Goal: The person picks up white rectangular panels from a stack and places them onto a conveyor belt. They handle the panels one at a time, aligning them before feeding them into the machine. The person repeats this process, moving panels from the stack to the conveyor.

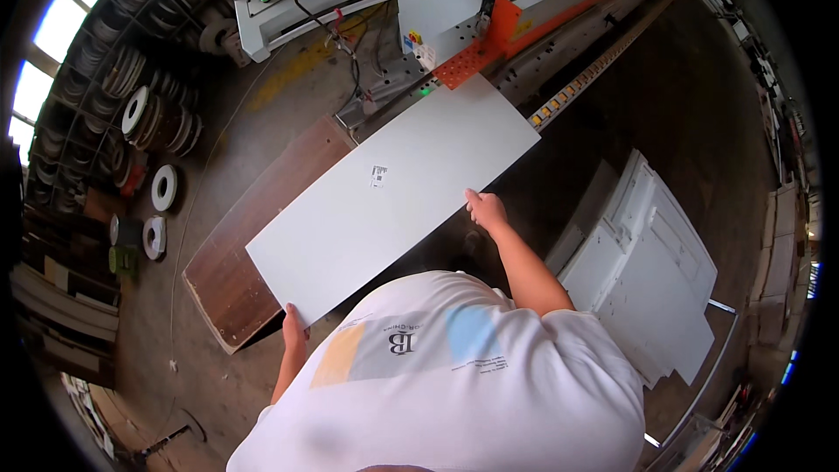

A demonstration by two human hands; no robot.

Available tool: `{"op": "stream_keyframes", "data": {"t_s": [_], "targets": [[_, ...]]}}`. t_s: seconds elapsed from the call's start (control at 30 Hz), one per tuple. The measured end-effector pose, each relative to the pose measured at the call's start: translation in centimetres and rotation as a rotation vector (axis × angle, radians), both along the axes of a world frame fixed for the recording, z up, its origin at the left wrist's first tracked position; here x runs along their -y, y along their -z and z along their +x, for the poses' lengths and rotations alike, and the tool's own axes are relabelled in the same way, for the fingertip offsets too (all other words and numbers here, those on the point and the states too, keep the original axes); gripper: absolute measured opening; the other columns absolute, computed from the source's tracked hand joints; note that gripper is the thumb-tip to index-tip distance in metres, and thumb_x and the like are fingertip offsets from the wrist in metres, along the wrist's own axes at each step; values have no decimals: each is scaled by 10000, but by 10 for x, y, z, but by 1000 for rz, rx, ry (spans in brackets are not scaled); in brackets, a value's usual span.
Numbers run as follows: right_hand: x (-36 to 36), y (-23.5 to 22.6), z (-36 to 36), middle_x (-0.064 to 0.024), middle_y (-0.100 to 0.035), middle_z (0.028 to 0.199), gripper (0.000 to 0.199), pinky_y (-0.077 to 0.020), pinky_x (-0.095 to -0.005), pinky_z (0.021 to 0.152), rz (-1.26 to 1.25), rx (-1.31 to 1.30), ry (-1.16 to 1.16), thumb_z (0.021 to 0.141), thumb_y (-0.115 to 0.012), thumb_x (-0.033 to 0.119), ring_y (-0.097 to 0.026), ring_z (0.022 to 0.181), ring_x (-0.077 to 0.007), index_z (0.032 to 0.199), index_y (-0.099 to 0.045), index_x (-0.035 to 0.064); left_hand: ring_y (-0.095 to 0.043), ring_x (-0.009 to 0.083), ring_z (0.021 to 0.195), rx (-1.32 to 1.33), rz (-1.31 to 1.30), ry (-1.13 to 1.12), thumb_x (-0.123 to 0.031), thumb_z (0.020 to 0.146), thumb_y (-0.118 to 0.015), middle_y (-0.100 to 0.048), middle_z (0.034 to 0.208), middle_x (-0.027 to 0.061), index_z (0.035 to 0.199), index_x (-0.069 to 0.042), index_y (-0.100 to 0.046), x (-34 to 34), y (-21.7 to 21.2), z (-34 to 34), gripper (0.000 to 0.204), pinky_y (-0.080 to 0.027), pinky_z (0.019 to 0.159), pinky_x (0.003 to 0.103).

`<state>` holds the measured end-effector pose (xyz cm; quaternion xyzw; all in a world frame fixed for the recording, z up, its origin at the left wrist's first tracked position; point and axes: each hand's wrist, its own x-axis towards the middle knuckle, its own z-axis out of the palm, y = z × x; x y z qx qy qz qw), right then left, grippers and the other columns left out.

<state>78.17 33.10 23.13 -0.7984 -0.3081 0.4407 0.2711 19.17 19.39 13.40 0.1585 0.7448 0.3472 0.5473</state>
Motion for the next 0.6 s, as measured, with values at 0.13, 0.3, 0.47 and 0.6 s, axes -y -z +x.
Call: {"op": "stream_keyframes", "data": {"t_s": [0.13, 0.3, 0.47, 0.6], "targets": [[-31, -10, 2, -35, -585, 568, 522, -452, -303, 533, 39, -40, 23, 966, -576, 499, -543, 497, -136, 725, -632, 39, -409, 117, 445, -79, 45, -46, -582, 985, -514, -483, 597, -28, 835, -163, -552, -10, 31, 2, 446, -263, 401, 271], [-55, 25, 23, -46, -605, 563, 538, -473, -318, 565, 115, -15, 21, 959, -581, 504, -593, 528, -153, 712, -642, 30, -385, 99, 467, -18, 62, -110, -515, 973, -571, -468, 641, -29, 908, -172, -554, -29, 12, 37, 349, -261, 414, 261], [-69, 44, 42, -26, -566, 552, 526, -447, -300, 538, 125, -38, 14, 969, -608, 474, -557, 505, -128, 686, -621, 31, -385, 101, 475, -84, 97, -144, -503, 971, -584, -471, 651, -21, 918, -159, -563, -25, 16, 53, 349, -259, 410, 263], [-76, 48, 66, -34, -572, 544, 511, -437, -294, 520, 161, -8, 82, 963, -628, 457, -555, 495, -128, 672, -622, 37, -378, 111, 473, -41, 12, -145, -498, 966, -597, -468, 649, -13, 920, -148, -572, -44, -15, 101, 353, -252, 412, 267]]}}
